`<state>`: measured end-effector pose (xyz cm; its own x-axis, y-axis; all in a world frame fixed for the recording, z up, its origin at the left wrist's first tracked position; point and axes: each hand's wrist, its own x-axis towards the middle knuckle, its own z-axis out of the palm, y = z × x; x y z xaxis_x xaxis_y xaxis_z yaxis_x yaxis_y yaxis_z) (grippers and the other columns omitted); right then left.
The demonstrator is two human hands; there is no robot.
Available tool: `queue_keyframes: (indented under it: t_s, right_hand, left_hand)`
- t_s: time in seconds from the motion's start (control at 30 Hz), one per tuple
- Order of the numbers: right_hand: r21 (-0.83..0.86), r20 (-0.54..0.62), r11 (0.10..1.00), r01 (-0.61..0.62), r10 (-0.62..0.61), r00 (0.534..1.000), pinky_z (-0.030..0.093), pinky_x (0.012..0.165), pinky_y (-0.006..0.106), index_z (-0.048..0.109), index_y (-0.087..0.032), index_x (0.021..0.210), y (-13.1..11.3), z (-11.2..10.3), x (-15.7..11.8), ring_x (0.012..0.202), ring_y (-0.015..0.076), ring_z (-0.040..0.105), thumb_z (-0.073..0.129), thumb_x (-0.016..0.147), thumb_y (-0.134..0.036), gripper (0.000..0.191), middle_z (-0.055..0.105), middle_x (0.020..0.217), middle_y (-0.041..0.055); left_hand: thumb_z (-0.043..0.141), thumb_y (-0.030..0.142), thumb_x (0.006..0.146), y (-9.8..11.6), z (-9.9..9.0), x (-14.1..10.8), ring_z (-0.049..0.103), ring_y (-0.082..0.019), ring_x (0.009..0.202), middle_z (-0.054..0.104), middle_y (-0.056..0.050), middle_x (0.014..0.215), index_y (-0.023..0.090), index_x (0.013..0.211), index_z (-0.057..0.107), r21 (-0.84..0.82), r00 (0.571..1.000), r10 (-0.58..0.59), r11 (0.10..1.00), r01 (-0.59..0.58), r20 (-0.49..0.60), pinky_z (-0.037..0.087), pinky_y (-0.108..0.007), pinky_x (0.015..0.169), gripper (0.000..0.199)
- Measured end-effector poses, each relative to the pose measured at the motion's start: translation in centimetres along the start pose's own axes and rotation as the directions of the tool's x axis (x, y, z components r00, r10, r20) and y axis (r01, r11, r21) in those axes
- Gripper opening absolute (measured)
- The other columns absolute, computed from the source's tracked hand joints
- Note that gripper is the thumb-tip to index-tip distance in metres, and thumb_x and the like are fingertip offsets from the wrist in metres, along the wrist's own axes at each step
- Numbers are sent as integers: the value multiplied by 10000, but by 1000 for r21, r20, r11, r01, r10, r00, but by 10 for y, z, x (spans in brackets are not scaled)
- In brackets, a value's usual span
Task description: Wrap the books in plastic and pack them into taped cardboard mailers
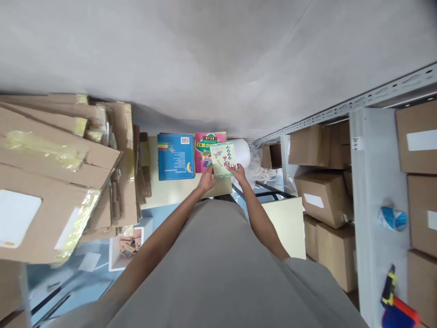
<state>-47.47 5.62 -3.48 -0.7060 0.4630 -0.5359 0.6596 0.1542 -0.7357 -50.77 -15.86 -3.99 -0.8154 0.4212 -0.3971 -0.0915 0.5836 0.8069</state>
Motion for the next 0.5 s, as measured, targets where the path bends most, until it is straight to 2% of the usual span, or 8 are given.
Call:
queue_keyframes:
  t_s: [0.13,0.23,0.33,0.5]
  right_hand:
    - [124,-54,992,-33,40,998,621,961,421,656,-213,1030,6,-21,-24,1032,260,765,894,675,-543,540,811,1132,110]
    - [185,-111,982,-29,51,993,623,974,428,673,-226,1068,0,-33,-42,1040,251,757,906,690,-540,544,806,1148,99]
    - [234,-140,972,23,10,990,627,987,419,690,-225,1115,-12,-42,-51,1057,256,757,914,719,-526,545,805,1173,106]
    - [407,-85,912,50,-17,996,625,1030,420,673,-222,1246,-24,-41,-30,1133,259,760,912,743,-516,630,783,1298,116]
  left_hand:
    - [648,209,896,-11,-15,7,305,-428,1645,290,-269,1765,73,1607,459,113,998,-21,993,28,-63,317,-585,1330,749]
    - [674,180,836,-15,-20,12,151,-448,1686,182,-289,1793,35,1658,368,232,999,33,972,-31,-7,247,-622,1341,890]
    - [665,194,825,-10,-12,9,17,-456,1692,104,-293,1799,15,1697,275,329,994,75,939,-99,85,188,-677,1331,972]
    - [544,142,880,7,14,0,110,-379,1703,161,-258,1798,49,1726,236,396,957,151,886,-243,248,77,-675,1344,905]
